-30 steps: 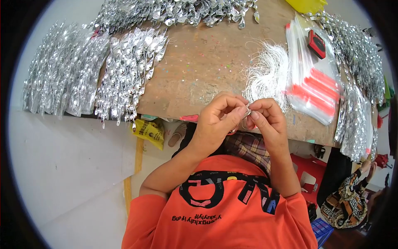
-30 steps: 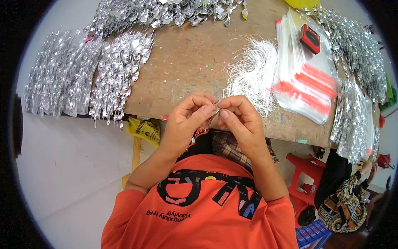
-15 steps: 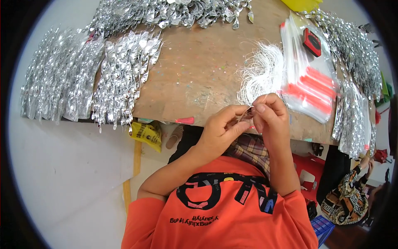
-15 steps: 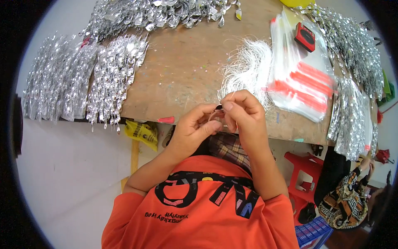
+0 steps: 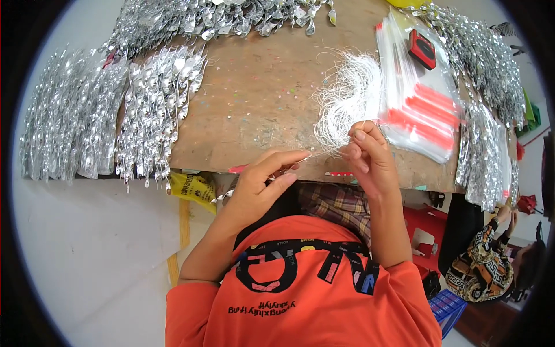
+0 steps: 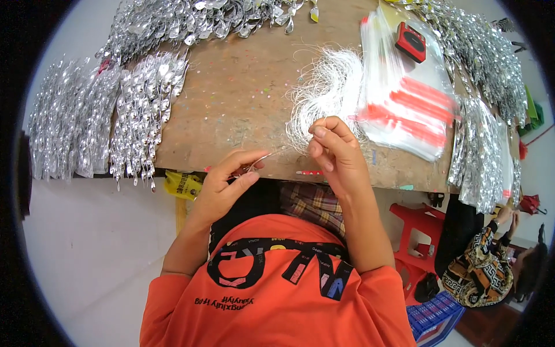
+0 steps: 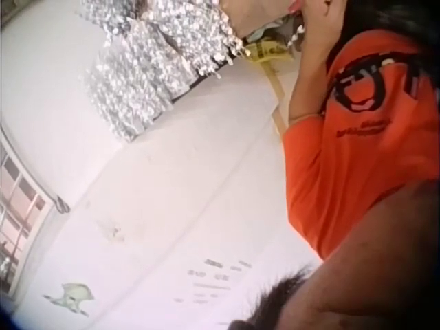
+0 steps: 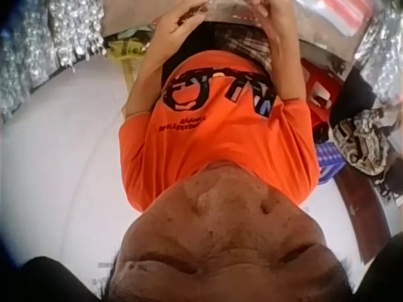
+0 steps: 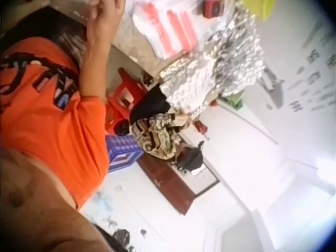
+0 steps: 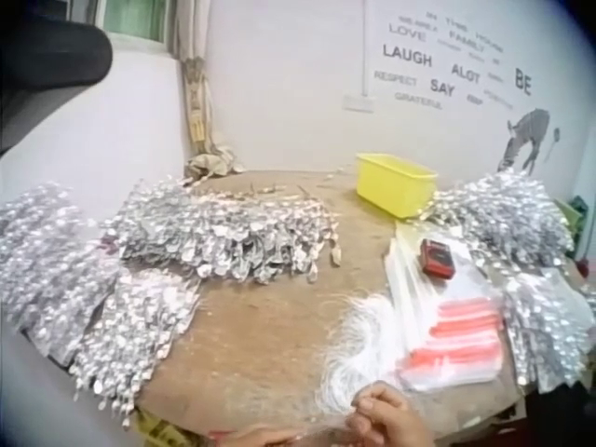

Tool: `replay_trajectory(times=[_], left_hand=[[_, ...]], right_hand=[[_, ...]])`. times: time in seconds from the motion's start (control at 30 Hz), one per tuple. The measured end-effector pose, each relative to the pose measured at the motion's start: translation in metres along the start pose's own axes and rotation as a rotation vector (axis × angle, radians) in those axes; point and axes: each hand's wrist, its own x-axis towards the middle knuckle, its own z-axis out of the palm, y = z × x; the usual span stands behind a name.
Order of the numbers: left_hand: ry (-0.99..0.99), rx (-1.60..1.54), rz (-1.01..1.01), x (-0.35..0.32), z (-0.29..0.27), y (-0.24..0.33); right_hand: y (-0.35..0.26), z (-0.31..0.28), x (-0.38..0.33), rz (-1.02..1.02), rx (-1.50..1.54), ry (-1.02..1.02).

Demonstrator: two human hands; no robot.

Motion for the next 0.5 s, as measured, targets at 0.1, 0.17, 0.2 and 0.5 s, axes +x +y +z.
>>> replay_trajectory(times=[0.1, 0.17, 0.2, 0.5], left_hand=[[0.015, -0.002, -0.039, -0.0034, -0.0012, -0.0047], [0.02, -0.009, -0.047, -0.0058, -0.0016, -0.0058], [0.013, -0.011, -0.057, -0.007, -0.002, -0.0062], [-0.076, -0.03, -0.087, -0.0106, -0.0047, -0.0082]], right_hand=[[0.004, -0.0043, 0.003, 0.003, 0.018, 0.017], [0.0048, -0.0048, 0.0037, 0.014, 0.049, 0.003], [0.0041, -0.0045, 0.0042, 0.014, 0.048, 0.002], [0.004, 0.0, 0.0045, 0.046, 0.099, -0.086]])
